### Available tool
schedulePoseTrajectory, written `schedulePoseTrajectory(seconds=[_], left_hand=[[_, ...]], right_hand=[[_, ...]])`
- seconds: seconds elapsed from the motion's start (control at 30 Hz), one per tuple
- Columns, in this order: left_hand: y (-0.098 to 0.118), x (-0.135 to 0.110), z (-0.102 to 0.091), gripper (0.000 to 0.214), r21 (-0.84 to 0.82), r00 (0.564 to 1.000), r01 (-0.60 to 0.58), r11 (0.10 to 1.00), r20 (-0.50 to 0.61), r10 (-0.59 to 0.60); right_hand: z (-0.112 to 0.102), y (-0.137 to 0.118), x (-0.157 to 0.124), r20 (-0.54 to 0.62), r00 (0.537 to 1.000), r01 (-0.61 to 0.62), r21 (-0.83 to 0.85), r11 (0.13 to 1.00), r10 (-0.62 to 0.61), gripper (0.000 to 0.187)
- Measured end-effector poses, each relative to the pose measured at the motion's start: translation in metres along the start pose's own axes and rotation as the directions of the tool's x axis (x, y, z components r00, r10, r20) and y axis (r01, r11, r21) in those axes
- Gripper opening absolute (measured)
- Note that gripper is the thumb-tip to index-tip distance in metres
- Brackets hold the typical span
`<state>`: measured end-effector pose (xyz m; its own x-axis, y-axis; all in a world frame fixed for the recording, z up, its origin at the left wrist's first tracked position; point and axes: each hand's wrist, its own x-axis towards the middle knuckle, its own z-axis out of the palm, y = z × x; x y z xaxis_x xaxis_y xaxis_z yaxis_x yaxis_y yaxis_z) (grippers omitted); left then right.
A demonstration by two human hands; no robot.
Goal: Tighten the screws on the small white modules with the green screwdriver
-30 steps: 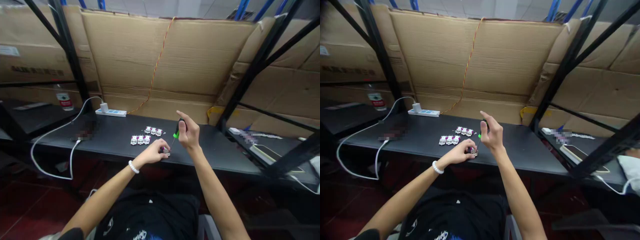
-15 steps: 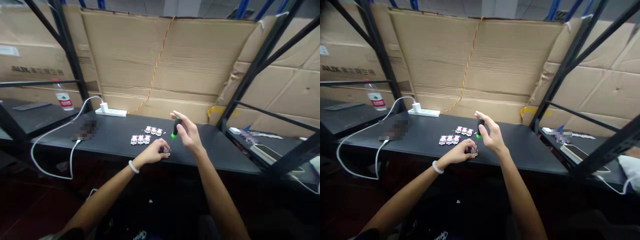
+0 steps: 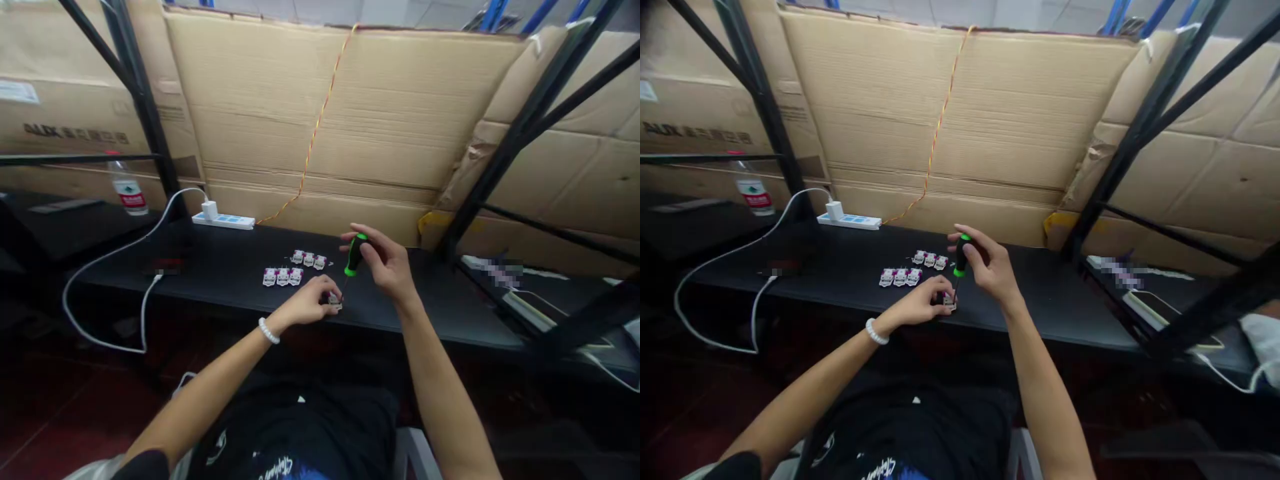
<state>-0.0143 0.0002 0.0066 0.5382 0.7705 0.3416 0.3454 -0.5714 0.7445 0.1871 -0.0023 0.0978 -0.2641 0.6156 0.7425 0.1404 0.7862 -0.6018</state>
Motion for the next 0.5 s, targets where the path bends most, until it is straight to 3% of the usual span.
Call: schedulePoseTrajectory(seconds=[0.13,0.2,0.3,0.4,0.5], left_hand=[[-0.0004,0.0002,0.0001,0.018,0.005,1.0,0.008,1.0,0.003,-0.008],[-0.0012,0.0004,0.0006,0.018,-0.002,1.0,0.009,1.0,-0.007,-0.009],[-0.0021,0.0004,0.0015,0.018,-0.003,1.0,0.008,1.0,-0.01,-0.008],[-0.002,0.0002,0.0017,0.018,0.002,1.0,0.004,1.0,-0.01,-0.004],[-0.0015,0.0002,0.0015,0.018,-0.006,1.0,-0.004,1.0,-0.02,0.004]], right_hand=[[0.0045,0.0012,0.0025,-0.202,0.974,0.035,-0.295,0.955,-0.098,0.032],[0.0057,0.0013,0.0019,-0.214,0.963,0.074,-0.374,0.925,-0.164,0.033],[0.0063,0.0027,-0.0022,-0.137,0.983,0.099,-0.169,0.981,-0.123,0.042],[0.006,0.0038,-0.0048,-0.103,0.994,0.028,0.047,0.999,-0.023,0.044],[0.0046,0.0016,-0.0027,-0.167,0.986,0.017,-0.049,0.999,-0.025,0.043]])
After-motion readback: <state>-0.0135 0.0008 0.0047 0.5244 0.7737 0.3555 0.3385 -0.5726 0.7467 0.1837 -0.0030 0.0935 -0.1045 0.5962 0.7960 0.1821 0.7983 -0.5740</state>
